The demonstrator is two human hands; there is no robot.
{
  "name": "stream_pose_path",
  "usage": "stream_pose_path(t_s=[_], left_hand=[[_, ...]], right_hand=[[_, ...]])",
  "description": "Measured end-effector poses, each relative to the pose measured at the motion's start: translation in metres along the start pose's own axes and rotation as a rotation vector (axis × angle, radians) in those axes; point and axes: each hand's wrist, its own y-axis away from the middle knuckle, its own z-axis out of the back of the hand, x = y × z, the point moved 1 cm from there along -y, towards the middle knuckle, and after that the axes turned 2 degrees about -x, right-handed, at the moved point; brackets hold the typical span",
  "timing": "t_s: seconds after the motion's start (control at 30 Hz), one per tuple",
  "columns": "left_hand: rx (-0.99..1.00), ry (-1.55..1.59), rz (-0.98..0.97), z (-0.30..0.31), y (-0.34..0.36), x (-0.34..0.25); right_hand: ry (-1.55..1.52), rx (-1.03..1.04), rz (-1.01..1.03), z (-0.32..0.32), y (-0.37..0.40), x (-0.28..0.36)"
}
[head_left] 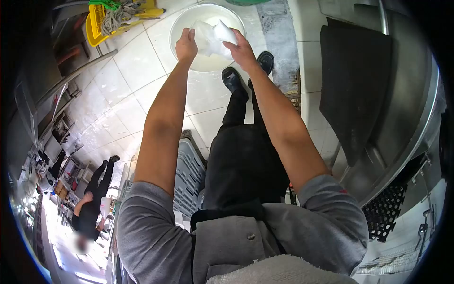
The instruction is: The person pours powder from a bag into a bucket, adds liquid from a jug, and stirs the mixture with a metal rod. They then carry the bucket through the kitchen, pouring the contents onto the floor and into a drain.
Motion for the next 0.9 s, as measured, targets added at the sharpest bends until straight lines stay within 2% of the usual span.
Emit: stream_pose_path(t_s=[0.1,0.4,0.63,0.7,0.77,0.83,0.9], left_hand=[[0.013,-0.009,0.042,-0.002,-0.001,-0.003],[0.021,0.017,0.016,-0.005,-0.002,-0.013],[-0.012,-0.027,-0.058,-0.004,0.005,-0.025],[-0.039,0.071,-0.105,0.0,0.01,-0.03],[-0.045,0.109,-0.131,0.007,0.016,-0.039],[-0.005,0.164,-0.17,0.021,0.027,-0.054],[0.004,0.149,-0.218,0.034,0.042,-0.06]], right_hand=[[0.068,0.017,-0.058,0.002,0.0,0.008],[0.143,-0.014,0.002,0.006,-0.004,0.003],[0.127,-0.034,0.055,0.007,0.001,-0.006],[0.111,-0.026,0.058,0.01,0.003,-0.004],[-0.066,0.032,-0.029,0.013,0.014,0.006],[-0.005,0.048,-0.032,0.021,0.024,-0.007],[0.055,-0.011,-0.151,0.029,0.043,-0.006]])
